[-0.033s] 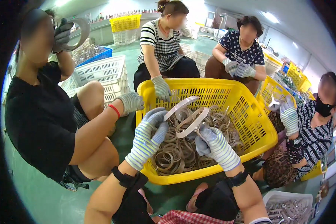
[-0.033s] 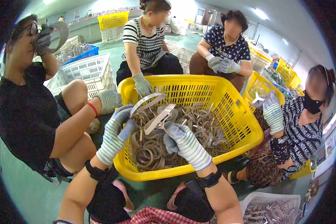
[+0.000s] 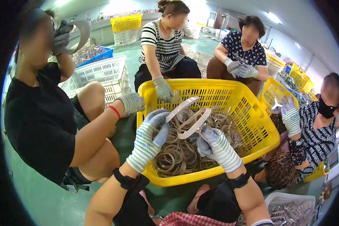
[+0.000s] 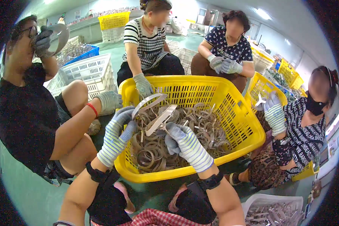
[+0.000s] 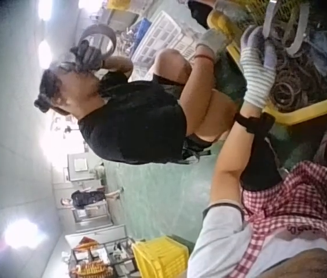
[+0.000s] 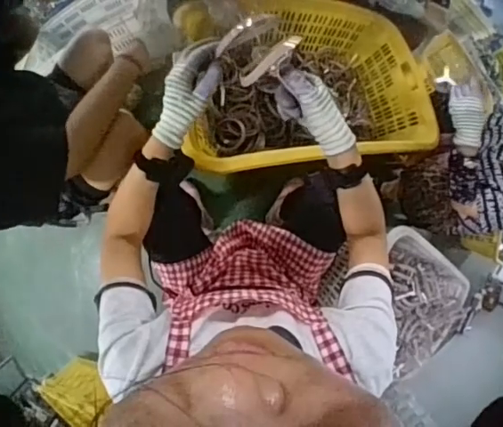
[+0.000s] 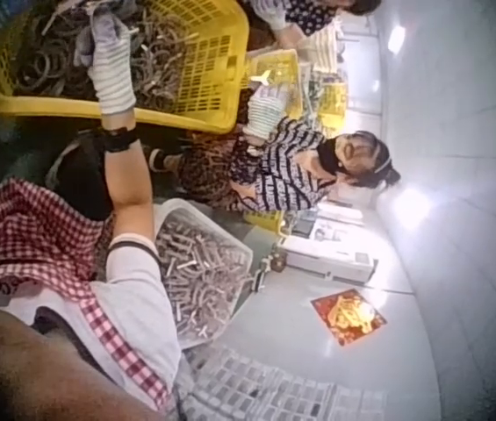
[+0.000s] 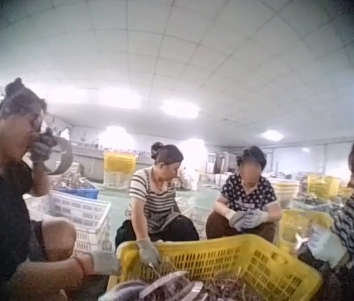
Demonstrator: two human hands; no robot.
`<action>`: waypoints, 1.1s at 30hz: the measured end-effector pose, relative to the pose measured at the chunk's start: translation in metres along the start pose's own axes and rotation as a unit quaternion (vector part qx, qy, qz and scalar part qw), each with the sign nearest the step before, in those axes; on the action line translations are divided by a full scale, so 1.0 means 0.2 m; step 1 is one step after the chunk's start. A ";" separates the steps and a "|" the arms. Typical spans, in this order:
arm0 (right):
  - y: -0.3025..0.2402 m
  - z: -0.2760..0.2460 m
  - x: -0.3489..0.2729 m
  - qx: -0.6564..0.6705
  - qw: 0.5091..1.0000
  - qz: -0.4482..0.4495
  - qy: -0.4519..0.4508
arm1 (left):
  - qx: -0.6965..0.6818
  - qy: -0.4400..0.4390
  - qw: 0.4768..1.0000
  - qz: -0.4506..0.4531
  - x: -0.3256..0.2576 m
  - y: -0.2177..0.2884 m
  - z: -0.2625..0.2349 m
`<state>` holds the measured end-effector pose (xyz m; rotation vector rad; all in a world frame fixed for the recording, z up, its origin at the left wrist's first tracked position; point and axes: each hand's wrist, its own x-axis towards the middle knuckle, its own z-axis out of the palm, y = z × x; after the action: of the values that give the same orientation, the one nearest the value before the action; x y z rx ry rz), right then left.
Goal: Sort white and gray plastic rings from a large yellow basket into separate white plastic bins.
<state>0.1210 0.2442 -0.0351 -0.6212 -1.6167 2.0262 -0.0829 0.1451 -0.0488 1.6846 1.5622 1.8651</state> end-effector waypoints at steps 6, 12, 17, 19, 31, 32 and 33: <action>0.01 0.01 0.01 0.049 0.998 -0.008 0.036 | 0.122 -0.025 0.988 0.089 0.02 0.07 -0.02; 0.01 -0.01 0.03 0.068 0.998 -0.009 -0.005 | 0.181 -0.024 0.969 0.165 0.05 0.08 -0.01; -0.01 0.05 0.02 -0.160 0.985 0.004 0.065 | 0.174 0.025 0.975 0.133 0.01 0.09 -0.02; 0.02 0.03 0.04 -0.152 0.986 -0.012 0.065 | 0.197 0.026 0.970 0.143 0.02 0.09 -0.04; 0.05 -0.01 0.05 0.118 0.993 0.012 -0.024 | 0.032 0.058 0.998 0.011 -0.01 0.00 0.00; 0.05 -0.01 0.05 0.128 0.991 0.017 -0.030 | -0.018 0.025 0.998 -0.050 -0.02 0.00 0.00; 0.04 0.00 0.05 0.129 0.991 0.020 -0.029 | -0.011 -0.010 0.999 -0.041 -0.02 0.01 0.00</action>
<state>0.1133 0.2485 -0.0435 -0.5068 -1.3505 2.2521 -0.0809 0.1411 -0.0508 1.6011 1.5724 1.8124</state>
